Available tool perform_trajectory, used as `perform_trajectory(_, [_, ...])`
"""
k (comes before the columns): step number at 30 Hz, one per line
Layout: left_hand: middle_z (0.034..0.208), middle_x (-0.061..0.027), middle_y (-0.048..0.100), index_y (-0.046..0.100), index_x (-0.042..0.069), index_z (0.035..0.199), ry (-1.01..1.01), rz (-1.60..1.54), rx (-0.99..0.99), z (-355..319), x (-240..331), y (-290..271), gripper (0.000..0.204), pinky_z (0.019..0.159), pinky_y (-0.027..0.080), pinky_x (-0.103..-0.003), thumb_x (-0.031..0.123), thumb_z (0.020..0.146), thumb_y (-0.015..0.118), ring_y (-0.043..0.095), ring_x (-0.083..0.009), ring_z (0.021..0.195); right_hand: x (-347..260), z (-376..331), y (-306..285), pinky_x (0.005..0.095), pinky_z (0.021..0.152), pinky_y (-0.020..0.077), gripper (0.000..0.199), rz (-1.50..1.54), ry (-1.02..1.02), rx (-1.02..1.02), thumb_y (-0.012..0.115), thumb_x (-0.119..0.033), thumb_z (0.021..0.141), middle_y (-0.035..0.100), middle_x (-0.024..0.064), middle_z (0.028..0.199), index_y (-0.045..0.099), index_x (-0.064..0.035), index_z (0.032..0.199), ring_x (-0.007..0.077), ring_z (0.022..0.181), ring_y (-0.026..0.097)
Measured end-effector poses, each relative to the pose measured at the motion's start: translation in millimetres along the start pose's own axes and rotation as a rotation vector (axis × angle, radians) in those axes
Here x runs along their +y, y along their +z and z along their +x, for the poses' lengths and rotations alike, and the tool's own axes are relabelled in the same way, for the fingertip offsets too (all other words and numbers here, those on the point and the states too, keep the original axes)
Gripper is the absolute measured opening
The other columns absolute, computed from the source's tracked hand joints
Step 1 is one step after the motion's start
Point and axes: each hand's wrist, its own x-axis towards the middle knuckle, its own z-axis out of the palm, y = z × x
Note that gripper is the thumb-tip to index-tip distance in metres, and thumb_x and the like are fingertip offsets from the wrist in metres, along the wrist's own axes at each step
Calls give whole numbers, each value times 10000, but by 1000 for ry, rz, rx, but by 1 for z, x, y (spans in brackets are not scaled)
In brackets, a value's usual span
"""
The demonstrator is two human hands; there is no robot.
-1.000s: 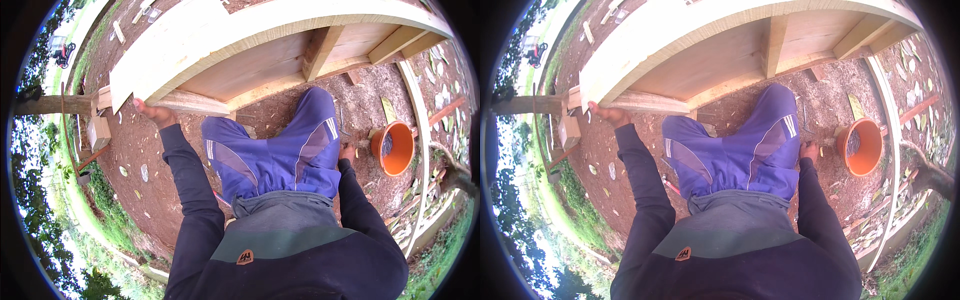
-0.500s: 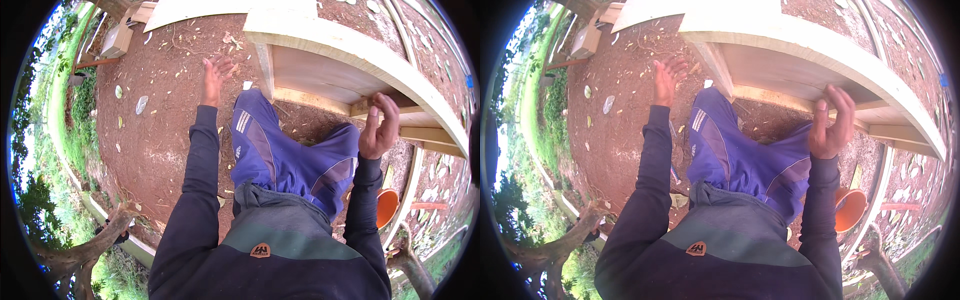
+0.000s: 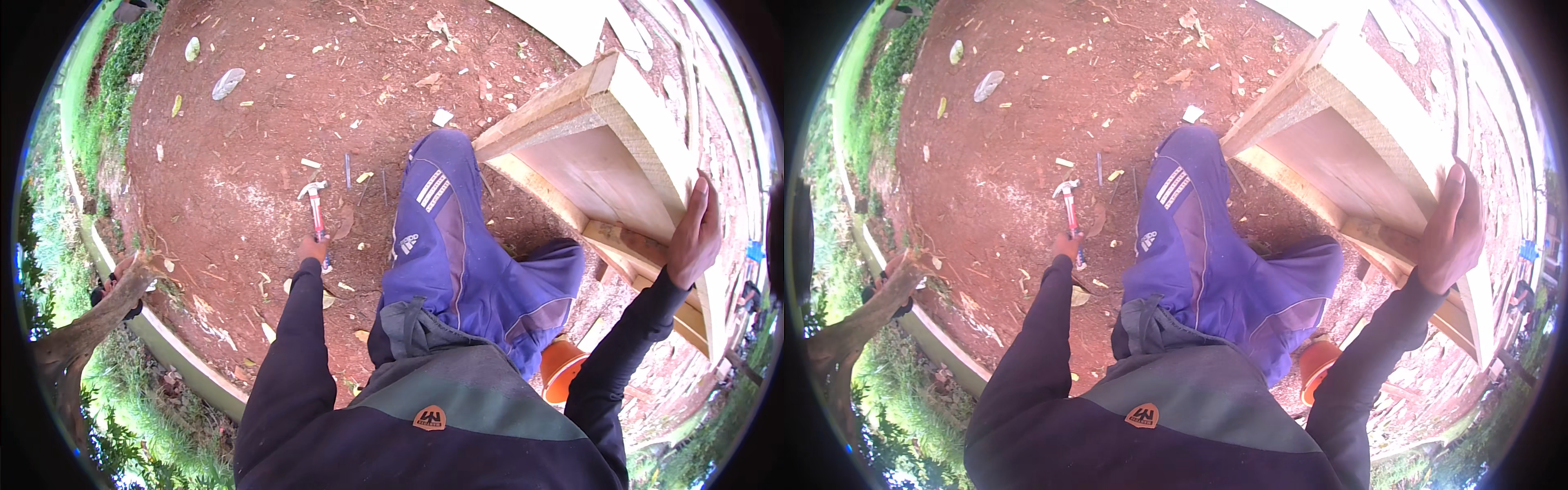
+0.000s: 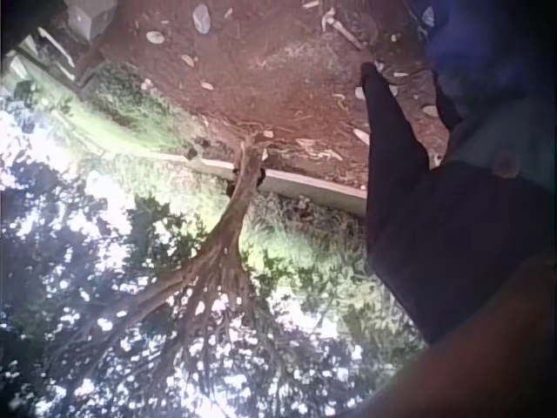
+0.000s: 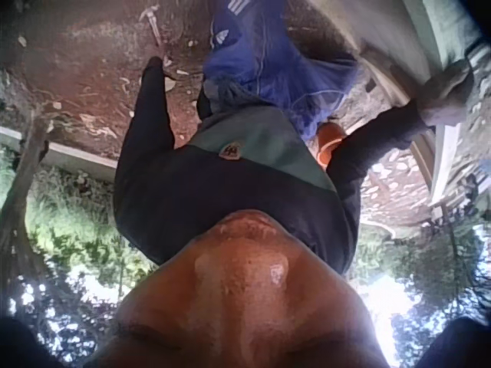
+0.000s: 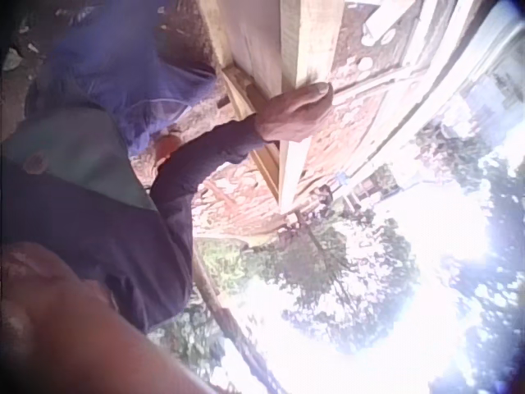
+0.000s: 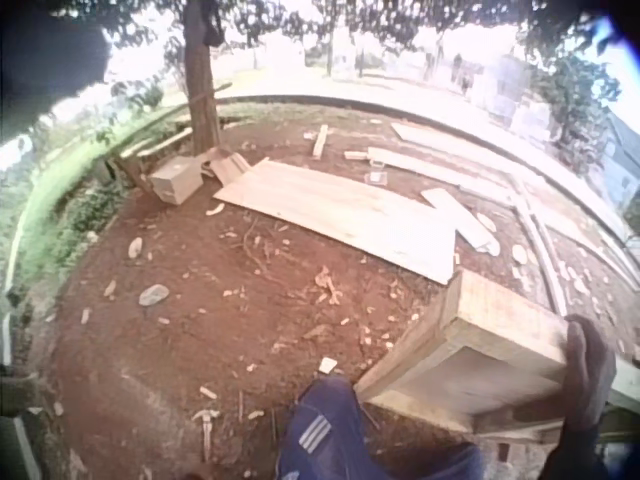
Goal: The person assembles a wooden box-like structure outdoors by hand, using a hammer and nails to join wooden planks. They repeatedly position planks, hammer nails, and adjust the frame.
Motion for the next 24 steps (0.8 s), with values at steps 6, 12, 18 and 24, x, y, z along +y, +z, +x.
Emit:
perform_trajectory(6, [927,-259,708,699,-13,991,-91,-261,85,-33,38,2,425,827,521,-512,382,844,749,695,-438,937,4,-1,0,373,974,531,477,167,-37,-17,512,-358,1055,669,200,1242,649,26,1303,279,1137,666])
perform_trajectory(12, [747,16,562,691,-18,894,94,-947,-84,-75,98,-55,270,583,388,-306,247,855,720,469,-73,655,-11,-16,-7,417,906,584,348,-14,-379,292,535,-199,1048,650,239,1230,645,80,1224,321,1121,653])
perform_trajectory(18, [707,-10,524,592,26,881,545,-1141,-48,-183,220,-178,190,560,417,-317,110,823,752,492,-96,597,-85,-116,12,430,927,531,462,446,-538,-478,606,-328,1000,669,269,1130,616,76,1225,396,1054,673])
perform_trajectory(24, [875,-144,623,636,23,1035,1417,-1174,10,-267,328,-194,341,622,513,-394,192,797,812,646,-324,721,-118,-140,7,441,1008,489,470,558,-410,-797,696,-200,951,604,278,1293,551,57,1317,425,1189,618])
